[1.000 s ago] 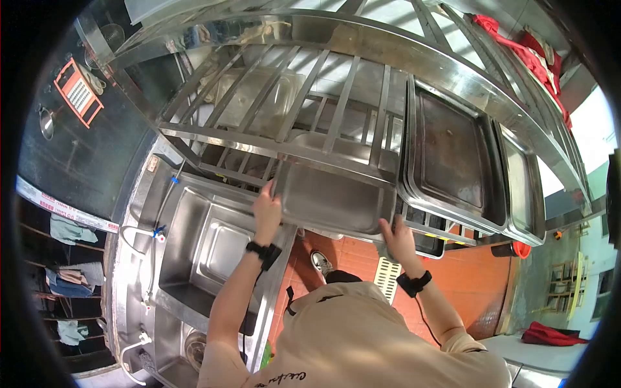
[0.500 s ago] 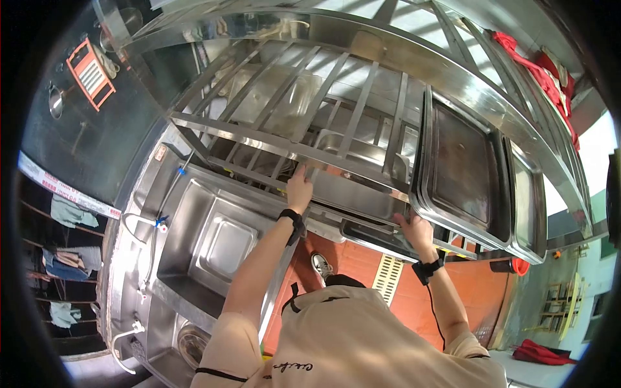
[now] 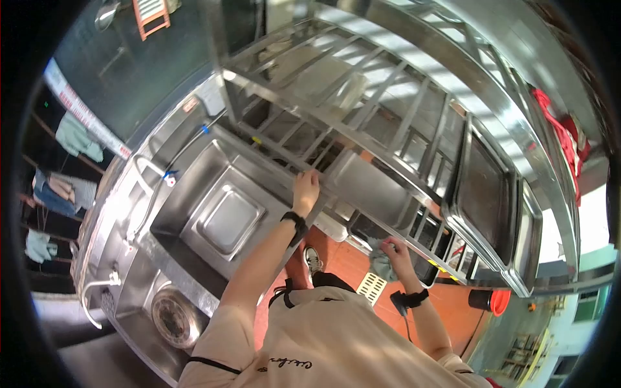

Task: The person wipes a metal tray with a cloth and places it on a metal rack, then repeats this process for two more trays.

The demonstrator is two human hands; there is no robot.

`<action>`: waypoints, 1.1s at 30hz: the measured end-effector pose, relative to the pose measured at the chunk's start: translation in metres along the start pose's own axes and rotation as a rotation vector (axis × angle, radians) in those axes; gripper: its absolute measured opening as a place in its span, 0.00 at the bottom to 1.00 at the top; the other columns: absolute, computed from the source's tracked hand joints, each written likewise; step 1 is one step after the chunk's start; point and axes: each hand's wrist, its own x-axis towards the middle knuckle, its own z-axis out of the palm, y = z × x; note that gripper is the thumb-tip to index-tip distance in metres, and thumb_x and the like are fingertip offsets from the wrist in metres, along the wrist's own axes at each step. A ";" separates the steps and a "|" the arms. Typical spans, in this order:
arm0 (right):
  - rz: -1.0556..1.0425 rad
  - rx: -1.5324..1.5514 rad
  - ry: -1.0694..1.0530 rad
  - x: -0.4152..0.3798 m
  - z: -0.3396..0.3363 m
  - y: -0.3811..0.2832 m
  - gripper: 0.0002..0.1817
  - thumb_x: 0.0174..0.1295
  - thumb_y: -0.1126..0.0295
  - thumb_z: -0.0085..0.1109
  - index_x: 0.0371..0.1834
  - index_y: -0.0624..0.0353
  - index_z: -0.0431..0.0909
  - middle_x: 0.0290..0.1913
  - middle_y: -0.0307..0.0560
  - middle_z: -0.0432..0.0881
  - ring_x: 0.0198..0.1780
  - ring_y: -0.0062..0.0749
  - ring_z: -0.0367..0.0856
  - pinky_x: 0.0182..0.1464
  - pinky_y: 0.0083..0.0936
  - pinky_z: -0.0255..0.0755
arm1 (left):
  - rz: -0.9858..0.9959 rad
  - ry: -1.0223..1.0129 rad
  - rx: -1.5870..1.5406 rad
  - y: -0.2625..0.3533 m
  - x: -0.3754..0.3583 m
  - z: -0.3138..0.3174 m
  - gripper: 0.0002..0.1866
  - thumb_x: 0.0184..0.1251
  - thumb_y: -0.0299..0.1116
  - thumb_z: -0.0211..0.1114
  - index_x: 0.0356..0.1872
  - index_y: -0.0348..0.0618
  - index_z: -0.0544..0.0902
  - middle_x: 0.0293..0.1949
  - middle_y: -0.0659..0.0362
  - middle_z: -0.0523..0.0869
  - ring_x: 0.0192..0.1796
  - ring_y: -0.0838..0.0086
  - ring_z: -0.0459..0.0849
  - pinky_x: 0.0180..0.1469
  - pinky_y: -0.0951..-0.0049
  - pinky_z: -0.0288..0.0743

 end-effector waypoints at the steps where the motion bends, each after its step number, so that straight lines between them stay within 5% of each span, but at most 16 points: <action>1: 0.013 0.053 -0.038 0.005 0.018 -0.006 0.08 0.66 0.69 0.55 0.34 0.63 0.76 0.31 0.32 0.77 0.35 0.16 0.70 0.40 0.18 0.66 | -0.079 0.015 -0.121 -0.017 -0.020 -0.010 0.11 0.67 0.35 0.57 0.43 0.43 0.82 0.32 0.49 0.83 0.39 0.48 0.79 0.44 0.57 0.74; 4: 0.150 0.338 -0.149 0.031 0.077 -0.015 0.06 0.66 0.69 0.54 0.32 0.57 0.74 0.30 0.29 0.72 0.35 0.14 0.69 0.41 0.15 0.64 | -0.526 -0.182 -0.636 -0.093 -0.105 -0.032 0.15 0.70 0.37 0.54 0.47 0.39 0.83 0.37 0.56 0.88 0.39 0.72 0.84 0.42 0.71 0.76; 6: 0.160 0.387 -0.178 0.044 0.130 -0.036 0.05 0.65 0.69 0.54 0.31 0.55 0.74 0.30 0.31 0.71 0.36 0.16 0.69 0.42 0.16 0.64 | -0.830 -0.344 -1.009 -0.067 -0.148 -0.097 0.23 0.75 0.50 0.50 0.59 0.44 0.76 0.52 0.58 0.82 0.51 0.72 0.80 0.53 0.67 0.74; 9: 0.126 0.352 -0.305 0.067 0.212 -0.030 0.05 0.64 0.68 0.55 0.36 0.57 0.75 0.36 0.37 0.74 0.40 0.20 0.71 0.47 0.21 0.66 | -0.951 -0.222 -1.427 -0.047 -0.177 -0.143 0.26 0.75 0.54 0.49 0.63 0.48 0.72 0.56 0.61 0.78 0.54 0.72 0.78 0.56 0.65 0.72; 11: -0.206 -0.070 -0.283 0.070 0.265 -0.030 0.10 0.61 0.68 0.60 0.42 0.58 0.75 0.40 0.47 0.78 0.41 0.33 0.75 0.44 0.27 0.70 | -0.933 -0.037 -1.554 -0.038 -0.186 -0.164 0.25 0.75 0.53 0.49 0.62 0.48 0.73 0.55 0.62 0.78 0.54 0.73 0.78 0.56 0.66 0.72; 12: -0.200 -0.081 -0.316 0.064 0.289 -0.031 0.10 0.61 0.68 0.60 0.42 0.58 0.75 0.40 0.47 0.78 0.41 0.33 0.75 0.44 0.27 0.70 | -0.894 0.095 -1.667 -0.037 -0.189 -0.174 0.24 0.75 0.53 0.49 0.61 0.49 0.73 0.55 0.63 0.78 0.54 0.73 0.77 0.57 0.66 0.71; 14: -0.648 -0.359 -0.151 0.053 0.340 -0.034 0.13 0.59 0.66 0.61 0.44 0.58 0.75 0.45 0.54 0.76 0.47 0.46 0.74 0.47 0.33 0.71 | -0.913 0.271 -1.621 -0.044 -0.192 -0.197 0.24 0.74 0.54 0.49 0.60 0.49 0.73 0.53 0.63 0.78 0.53 0.73 0.77 0.58 0.67 0.70; 15: -0.650 -0.364 -0.178 0.042 0.357 -0.044 0.13 0.59 0.66 0.61 0.44 0.58 0.75 0.45 0.54 0.76 0.47 0.46 0.74 0.47 0.33 0.71 | -0.929 0.410 -1.563 -0.051 -0.194 -0.205 0.25 0.74 0.56 0.50 0.59 0.49 0.73 0.51 0.64 0.78 0.52 0.74 0.77 0.58 0.68 0.70; 17: -0.978 -0.389 -0.255 0.026 0.378 -0.073 0.13 0.57 0.65 0.62 0.42 0.59 0.76 0.47 0.55 0.74 0.50 0.54 0.71 0.50 0.41 0.71 | -0.998 0.534 -1.585 -0.092 -0.206 -0.205 0.26 0.73 0.56 0.51 0.61 0.49 0.71 0.50 0.64 0.78 0.51 0.74 0.77 0.58 0.69 0.70; 21: -0.946 -0.396 -0.536 0.052 0.416 -0.044 0.14 0.58 0.63 0.61 0.42 0.60 0.77 0.45 0.54 0.76 0.49 0.53 0.73 0.50 0.45 0.71 | -1.058 0.567 -1.555 -0.143 -0.222 -0.209 0.31 0.71 0.56 0.55 0.67 0.47 0.66 0.51 0.62 0.77 0.49 0.75 0.77 0.55 0.70 0.69; 25: -0.617 -0.726 -0.682 0.124 0.452 -0.011 0.19 0.60 0.55 0.58 0.36 0.63 0.79 0.43 0.56 0.80 0.44 0.55 0.78 0.43 0.46 0.74 | -1.132 0.494 -1.654 -0.160 -0.206 -0.208 0.33 0.71 0.53 0.56 0.70 0.46 0.62 0.54 0.60 0.76 0.51 0.73 0.77 0.54 0.70 0.69; 27: -0.298 -0.905 -0.732 0.179 0.461 -0.004 0.22 0.60 0.53 0.56 0.38 0.66 0.80 0.42 0.60 0.81 0.44 0.58 0.78 0.45 0.47 0.73 | -1.216 0.411 -1.233 -0.189 -0.195 -0.203 0.31 0.71 0.50 0.56 0.70 0.48 0.62 0.59 0.60 0.74 0.53 0.68 0.77 0.57 0.66 0.68; 28: -0.131 -0.984 -0.798 0.206 0.462 0.000 0.22 0.60 0.55 0.55 0.42 0.66 0.81 0.41 0.63 0.81 0.45 0.59 0.77 0.49 0.46 0.72 | -1.254 0.411 -0.984 -0.215 -0.194 -0.193 0.25 0.70 0.43 0.57 0.66 0.51 0.70 0.58 0.54 0.78 0.53 0.63 0.80 0.56 0.65 0.71; 29: -0.214 -0.974 -0.794 0.231 0.460 0.019 0.21 0.60 0.57 0.55 0.42 0.66 0.80 0.42 0.62 0.80 0.46 0.59 0.77 0.49 0.45 0.72 | -1.269 0.412 -0.975 -0.241 -0.197 -0.186 0.25 0.70 0.43 0.57 0.66 0.51 0.70 0.58 0.54 0.78 0.53 0.63 0.80 0.56 0.65 0.71; 31: -0.287 -0.960 -0.788 0.277 0.465 0.064 0.19 0.60 0.59 0.55 0.42 0.66 0.79 0.44 0.62 0.80 0.47 0.58 0.77 0.49 0.45 0.72 | -1.296 0.341 -0.062 -0.292 -0.204 -0.176 0.17 0.67 0.34 0.54 0.55 0.51 0.81 0.49 0.48 0.84 0.47 0.56 0.83 0.48 0.62 0.76; 33: -0.145 -0.931 -0.699 0.315 0.478 0.097 0.16 0.59 0.64 0.55 0.45 0.64 0.76 0.48 0.60 0.78 0.49 0.56 0.77 0.50 0.45 0.71 | -1.270 0.480 0.122 -0.333 -0.214 -0.163 0.14 0.64 0.30 0.53 0.46 0.47 0.84 0.43 0.42 0.83 0.44 0.49 0.84 0.48 0.58 0.78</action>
